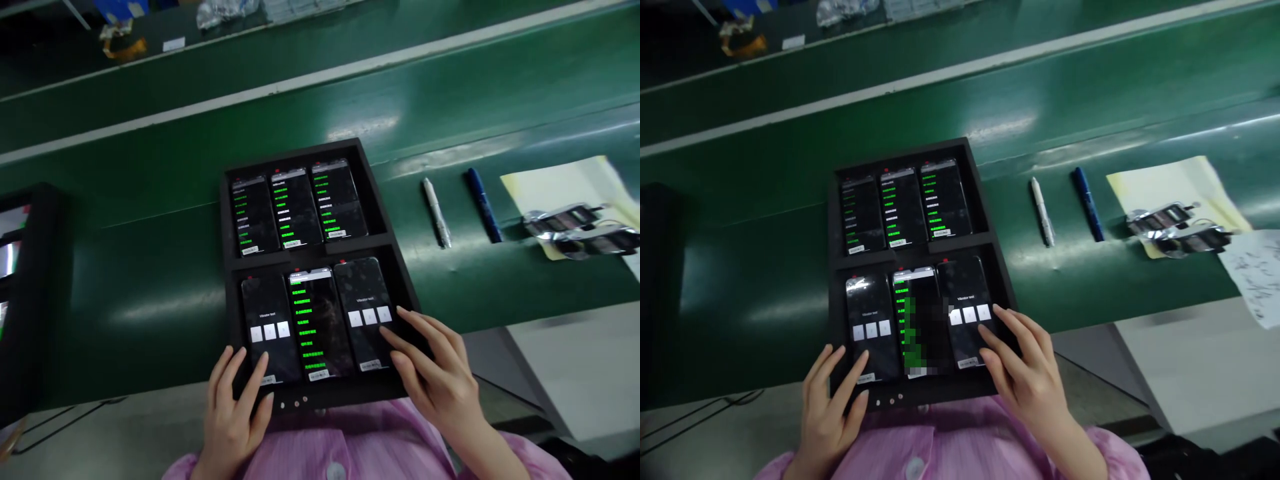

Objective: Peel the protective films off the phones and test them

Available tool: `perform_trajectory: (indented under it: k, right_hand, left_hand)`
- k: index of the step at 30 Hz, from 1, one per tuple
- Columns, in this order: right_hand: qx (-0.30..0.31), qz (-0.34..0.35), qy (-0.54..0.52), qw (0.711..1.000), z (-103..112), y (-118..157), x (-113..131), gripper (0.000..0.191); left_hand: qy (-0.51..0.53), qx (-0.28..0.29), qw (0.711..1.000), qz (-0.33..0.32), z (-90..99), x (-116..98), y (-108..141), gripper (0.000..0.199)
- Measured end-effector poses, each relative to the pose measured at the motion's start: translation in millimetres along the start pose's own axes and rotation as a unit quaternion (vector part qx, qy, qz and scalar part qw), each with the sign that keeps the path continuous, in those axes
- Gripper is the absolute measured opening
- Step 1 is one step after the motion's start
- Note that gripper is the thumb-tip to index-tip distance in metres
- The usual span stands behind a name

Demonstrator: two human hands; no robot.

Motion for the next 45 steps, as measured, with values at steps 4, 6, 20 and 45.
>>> perform_trajectory:
  k: [4,6,20,45]
  right_hand:
    - [0.005,-0.005,-0.003,1.000,0.3,0.9,0.5,0.023]
    - [0.007,-0.004,-0.004,1.000,0.4,1.4,0.4,0.022]
    - [0.023,-0.012,0.057,0.998,4.9,0.0,-0.5,0.029]
    - [0.100,0.123,-0.001,0.987,-12.3,-21.2,42.6,0.026]
  left_hand:
    - [0.004,-0.009,1.000,-0.008,0.2,0.2,-1.8,0.063]
    - [0.007,-0.015,1.000,-0.010,0.3,0.1,-3.0,0.065]
    - [0.008,-0.015,1.000,-0.010,-1.4,1.6,-2.5,0.044]
    - [-0.020,0.065,0.997,0.021,17.0,-6.7,-62.2,0.058]
Point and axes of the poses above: each hand's wrist, its own y-axis away from the middle knuckle, its own z-axis out of the back of the hand, x = y × z, the point moved 1 cm from there along -y, towards the middle knuckle, and after that the axes turned 7 degrees about -z, right-handed, at the moved point
